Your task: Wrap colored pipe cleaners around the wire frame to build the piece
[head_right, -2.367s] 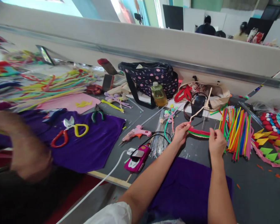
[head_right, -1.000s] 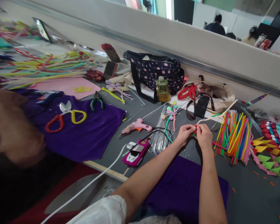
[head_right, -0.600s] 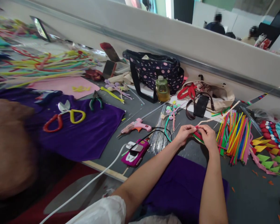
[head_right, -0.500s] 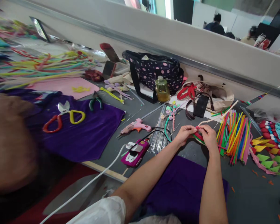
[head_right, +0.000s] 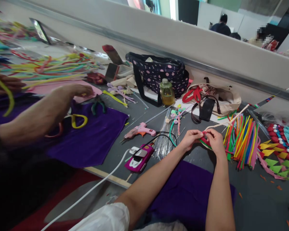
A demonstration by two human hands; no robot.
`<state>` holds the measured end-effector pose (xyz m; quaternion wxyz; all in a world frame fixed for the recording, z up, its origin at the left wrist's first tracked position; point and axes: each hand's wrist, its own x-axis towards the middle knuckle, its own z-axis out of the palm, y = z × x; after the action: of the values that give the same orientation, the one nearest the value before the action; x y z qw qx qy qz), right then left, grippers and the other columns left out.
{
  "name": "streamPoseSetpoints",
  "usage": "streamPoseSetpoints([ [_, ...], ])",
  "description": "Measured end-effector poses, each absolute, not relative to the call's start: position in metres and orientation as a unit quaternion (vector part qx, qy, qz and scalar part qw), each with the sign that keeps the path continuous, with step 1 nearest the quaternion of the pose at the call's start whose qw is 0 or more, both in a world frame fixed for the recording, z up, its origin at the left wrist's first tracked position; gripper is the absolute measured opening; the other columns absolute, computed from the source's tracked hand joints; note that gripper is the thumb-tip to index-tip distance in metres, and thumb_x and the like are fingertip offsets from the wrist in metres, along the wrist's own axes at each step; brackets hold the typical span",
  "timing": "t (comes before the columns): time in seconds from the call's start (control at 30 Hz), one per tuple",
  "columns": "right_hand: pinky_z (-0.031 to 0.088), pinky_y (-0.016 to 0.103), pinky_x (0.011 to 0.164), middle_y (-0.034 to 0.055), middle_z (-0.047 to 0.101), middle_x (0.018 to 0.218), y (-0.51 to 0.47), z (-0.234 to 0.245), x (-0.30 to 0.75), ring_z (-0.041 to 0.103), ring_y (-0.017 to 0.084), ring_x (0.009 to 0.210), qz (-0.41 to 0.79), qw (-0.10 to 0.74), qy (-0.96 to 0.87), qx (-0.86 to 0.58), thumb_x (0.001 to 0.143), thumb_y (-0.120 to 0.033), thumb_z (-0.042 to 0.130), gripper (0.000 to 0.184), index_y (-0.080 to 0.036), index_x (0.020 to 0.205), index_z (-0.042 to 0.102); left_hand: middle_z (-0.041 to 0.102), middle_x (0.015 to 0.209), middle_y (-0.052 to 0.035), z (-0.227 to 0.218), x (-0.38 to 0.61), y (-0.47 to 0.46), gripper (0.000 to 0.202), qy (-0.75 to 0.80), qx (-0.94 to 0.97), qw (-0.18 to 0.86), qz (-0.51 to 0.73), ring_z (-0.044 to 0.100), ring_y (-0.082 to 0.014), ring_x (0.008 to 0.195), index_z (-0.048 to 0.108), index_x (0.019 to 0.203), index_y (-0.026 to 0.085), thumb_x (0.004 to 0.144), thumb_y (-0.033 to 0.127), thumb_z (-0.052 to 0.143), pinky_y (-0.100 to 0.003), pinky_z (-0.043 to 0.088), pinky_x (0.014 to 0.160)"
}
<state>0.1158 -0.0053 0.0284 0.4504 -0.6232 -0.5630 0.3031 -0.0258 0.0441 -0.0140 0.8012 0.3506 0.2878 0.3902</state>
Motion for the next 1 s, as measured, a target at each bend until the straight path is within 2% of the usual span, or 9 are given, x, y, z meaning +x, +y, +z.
streamPoseSetpoints([
  [0.17, 0.042, 0.025, 0.055, -0.0035, 0.057, 0.055, -0.005, 0.026, 0.117, 0.052, 0.012, 0.05, 0.294, 0.458, -0.555, -0.629, 0.078, -0.035, 0.061, 0.019, -0.019, 0.083, 0.069, 0.064, 0.064, -0.0032, -0.014, -0.025, 0.044, 0.04, 0.284, 0.351, 0.802, 0.392, 0.058, -0.0121, 0.057, 0.068, 0.068, 0.009, 0.05, 0.038, 0.087, -0.028, 0.048, 0.061],
  [0.3, 0.044, 0.026, 0.055, 0.002, 0.066, 0.076, -0.004, 0.024, 0.113, 0.054, 0.012, 0.052, 0.26, 0.469, -0.565, -0.627, 0.079, -0.035, 0.061, 0.019, -0.019, 0.082, 0.07, 0.065, 0.064, -0.0038, -0.016, -0.024, 0.044, 0.038, 0.292, 0.335, 0.798, 0.408, 0.06, -0.0129, 0.057, 0.069, 0.069, 0.009, 0.053, 0.038, 0.086, -0.027, 0.048, 0.059],
  [0.37, 0.047, 0.027, 0.06, 0.0045, 0.068, 0.086, -0.002, 0.022, 0.11, 0.059, 0.014, 0.061, 0.235, 0.468, -0.585, -0.62, 0.08, -0.034, 0.06, 0.018, -0.02, 0.082, 0.07, 0.065, 0.065, -0.0047, -0.017, -0.023, 0.044, 0.037, 0.297, 0.327, 0.795, 0.416, 0.06, -0.0133, 0.057, 0.07, 0.071, 0.009, 0.053, 0.038, 0.085, -0.026, 0.048, 0.058],
  [0.47, 0.049, 0.03, 0.074, 0.0054, 0.068, 0.089, -0.001, 0.019, 0.108, 0.063, 0.019, 0.079, 0.199, 0.469, -0.61, -0.607, 0.082, -0.032, 0.058, 0.017, -0.021, 0.081, 0.071, 0.066, 0.065, -0.0051, -0.017, -0.024, 0.045, 0.035, 0.3, 0.316, 0.795, 0.422, 0.06, -0.0135, 0.056, 0.07, 0.071, 0.01, 0.053, 0.037, 0.085, -0.026, 0.048, 0.056],
  [0.67, 0.047, 0.027, 0.057, 0.005, 0.067, 0.091, 0.0, 0.017, 0.112, 0.056, 0.012, 0.054, 0.25, 0.483, -0.58, -0.607, 0.083, -0.033, 0.055, 0.019, -0.02, 0.087, 0.069, 0.066, 0.066, -0.0041, -0.016, -0.025, 0.046, 0.036, 0.294, 0.316, 0.801, 0.415, 0.061, -0.0131, 0.057, 0.07, 0.071, 0.01, 0.052, 0.037, 0.086, -0.027, 0.05, 0.059],
  [0.77, 0.046, 0.026, 0.056, 0.0036, 0.066, 0.084, -0.001, 0.019, 0.113, 0.055, 0.012, 0.053, 0.252, 0.489, -0.573, -0.607, 0.082, -0.034, 0.057, 0.019, -0.02, 0.084, 0.069, 0.065, 0.066, -0.0043, -0.015, -0.026, 0.046, 0.037, 0.291, 0.329, 0.8, 0.408, 0.061, -0.0132, 0.058, 0.071, 0.072, 0.01, 0.053, 0.038, 0.086, -0.027, 0.05, 0.06],
  [1.0, 0.048, 0.025, 0.054, 0.0037, 0.066, 0.086, -0.003, 0.022, 0.111, 0.056, 0.012, 0.056, 0.284, 0.501, -0.56, -0.596, 0.079, -0.041, 0.062, 0.022, -0.02, 0.083, 0.068, 0.066, 0.066, -0.005, -0.009, -0.027, 0.043, 0.04, 0.29, 0.346, 0.795, 0.404, 0.061, -0.014, 0.059, 0.071, 0.074, 0.01, 0.052, 0.04, 0.086, -0.029, 0.051, 0.062],
])
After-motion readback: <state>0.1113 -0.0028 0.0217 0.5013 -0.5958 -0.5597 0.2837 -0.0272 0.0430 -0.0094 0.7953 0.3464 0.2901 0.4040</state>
